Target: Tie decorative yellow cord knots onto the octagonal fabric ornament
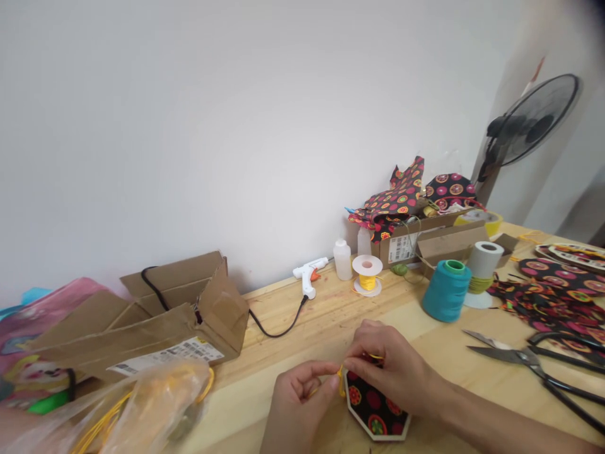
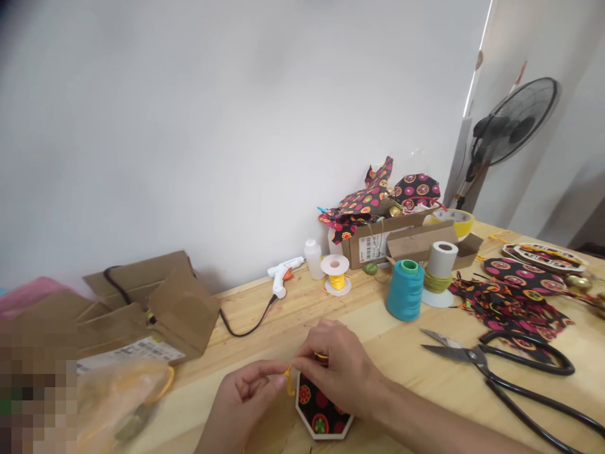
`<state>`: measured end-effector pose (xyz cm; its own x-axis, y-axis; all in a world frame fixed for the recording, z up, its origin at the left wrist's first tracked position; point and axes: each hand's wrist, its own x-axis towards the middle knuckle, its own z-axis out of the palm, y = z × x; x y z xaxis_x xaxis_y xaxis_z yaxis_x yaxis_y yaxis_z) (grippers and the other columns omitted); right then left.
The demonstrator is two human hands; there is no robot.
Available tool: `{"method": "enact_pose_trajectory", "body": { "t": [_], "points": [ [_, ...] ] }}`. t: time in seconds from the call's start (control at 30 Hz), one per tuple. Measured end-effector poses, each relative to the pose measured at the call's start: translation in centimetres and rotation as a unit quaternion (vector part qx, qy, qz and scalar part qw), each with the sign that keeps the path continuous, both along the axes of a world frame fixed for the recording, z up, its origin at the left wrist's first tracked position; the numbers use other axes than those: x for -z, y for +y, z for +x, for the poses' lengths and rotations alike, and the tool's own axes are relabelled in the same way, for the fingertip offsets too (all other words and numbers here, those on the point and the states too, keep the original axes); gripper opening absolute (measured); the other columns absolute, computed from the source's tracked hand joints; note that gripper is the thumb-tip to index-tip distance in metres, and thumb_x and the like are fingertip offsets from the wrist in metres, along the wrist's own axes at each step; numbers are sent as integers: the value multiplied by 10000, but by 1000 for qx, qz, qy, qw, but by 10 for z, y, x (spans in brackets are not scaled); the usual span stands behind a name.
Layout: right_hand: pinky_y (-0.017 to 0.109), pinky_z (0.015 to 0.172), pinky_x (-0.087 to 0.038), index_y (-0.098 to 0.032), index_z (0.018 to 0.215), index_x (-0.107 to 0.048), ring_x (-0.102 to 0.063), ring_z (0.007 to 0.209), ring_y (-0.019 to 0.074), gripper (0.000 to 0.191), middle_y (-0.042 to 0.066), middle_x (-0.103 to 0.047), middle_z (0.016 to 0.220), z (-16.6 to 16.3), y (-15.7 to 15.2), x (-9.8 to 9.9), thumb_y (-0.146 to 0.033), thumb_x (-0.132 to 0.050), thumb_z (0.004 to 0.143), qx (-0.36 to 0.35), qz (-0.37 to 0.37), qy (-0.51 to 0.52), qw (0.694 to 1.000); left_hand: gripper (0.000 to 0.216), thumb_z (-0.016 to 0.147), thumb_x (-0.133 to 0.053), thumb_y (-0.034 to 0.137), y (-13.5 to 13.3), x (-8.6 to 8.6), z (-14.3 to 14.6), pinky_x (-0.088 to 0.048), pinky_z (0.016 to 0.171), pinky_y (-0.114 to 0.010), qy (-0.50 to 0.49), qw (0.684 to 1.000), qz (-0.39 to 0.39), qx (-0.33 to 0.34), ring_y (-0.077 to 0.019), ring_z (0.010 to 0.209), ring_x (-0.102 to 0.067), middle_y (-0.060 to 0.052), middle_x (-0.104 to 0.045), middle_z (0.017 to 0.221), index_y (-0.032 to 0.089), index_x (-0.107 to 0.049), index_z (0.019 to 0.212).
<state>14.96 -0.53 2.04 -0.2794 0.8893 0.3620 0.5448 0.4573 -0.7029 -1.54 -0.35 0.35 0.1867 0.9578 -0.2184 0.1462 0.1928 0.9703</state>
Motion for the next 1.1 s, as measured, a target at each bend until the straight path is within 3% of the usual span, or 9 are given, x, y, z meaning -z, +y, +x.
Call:
{"method": "enact_pose_trajectory", "body": {
  "t": [0.2, 0.37, 0.53, 0.73, 0.9, 1.1],
  "points": [
    [243, 605, -322, -179, 616, -585, -467, 618, 115, 136, -13, -562, 585, -1, -2, 2, -225, -534, 733, 9, 23, -2, 1000, 337, 497, -663, 420, 0, -3, 1, -151, 354, -155, 5, 1000, -12, 6, -27, 339, -219, 98, -314, 332, 106, -639, 617],
    [243, 604, -323, -179, 620, -585, -465, 613, 116, 137, -14, -553, 579, 1, 0, 3, -229, -531, 734, 13, 30, 0, 999, 349, 489, -670, 420, 0, -1, 1, -325, 391, -189, -36, 999, -39, -9, -98, 362, -449, 32, -512, 354, 127, -649, 678],
    [241, 601, -331, -172, 622, -583, -464, 614, 117, 155, -5, -561, 593, 1, 1, 1, -247, -521, 742, 2, 16, 0, 1000, 313, 502, -681, 381, 2, 0, 0, -412, 478, -225, -66, 996, -61, -8, -138, 449, -550, -22, -636, 474, 124, -646, 678],
    [234, 598, -337, -170, 618, -580, -460, 601, 111, 152, -7, -554, 580, -2, -1, 0, -241, -523, 741, -17, 18, 3, 1000, 255, 528, -685, 326, 4, -2, 0, -411, 481, -205, -45, 998, -54, 2, -136, 466, -569, -2, -602, 407, 107, -647, 652],
    [241, 597, -338, -177, 634, -587, -464, 617, 118, 142, -1, -569, 597, -1, -1, -2, -216, -511, 747, -8, 21, -8, 1000, 269, 552, -663, 342, 4, -3, 0, -436, 535, -253, -85, 994, -64, 12, -170, 532, -596, -52, -670, 535, 107, -654, 682],
    [249, 587, -339, -176, 632, -580, -464, 621, 125, 149, 5, -571, 600, 0, -2, -2, -219, -503, 752, -10, 27, -18, 999, 271, 527, -669, 368, 2, -2, 2, -421, 486, -228, -61, 996, -64, 10, -157, 483, -584, -44, -670, 504, 114, -660, 622]
  ]
}}
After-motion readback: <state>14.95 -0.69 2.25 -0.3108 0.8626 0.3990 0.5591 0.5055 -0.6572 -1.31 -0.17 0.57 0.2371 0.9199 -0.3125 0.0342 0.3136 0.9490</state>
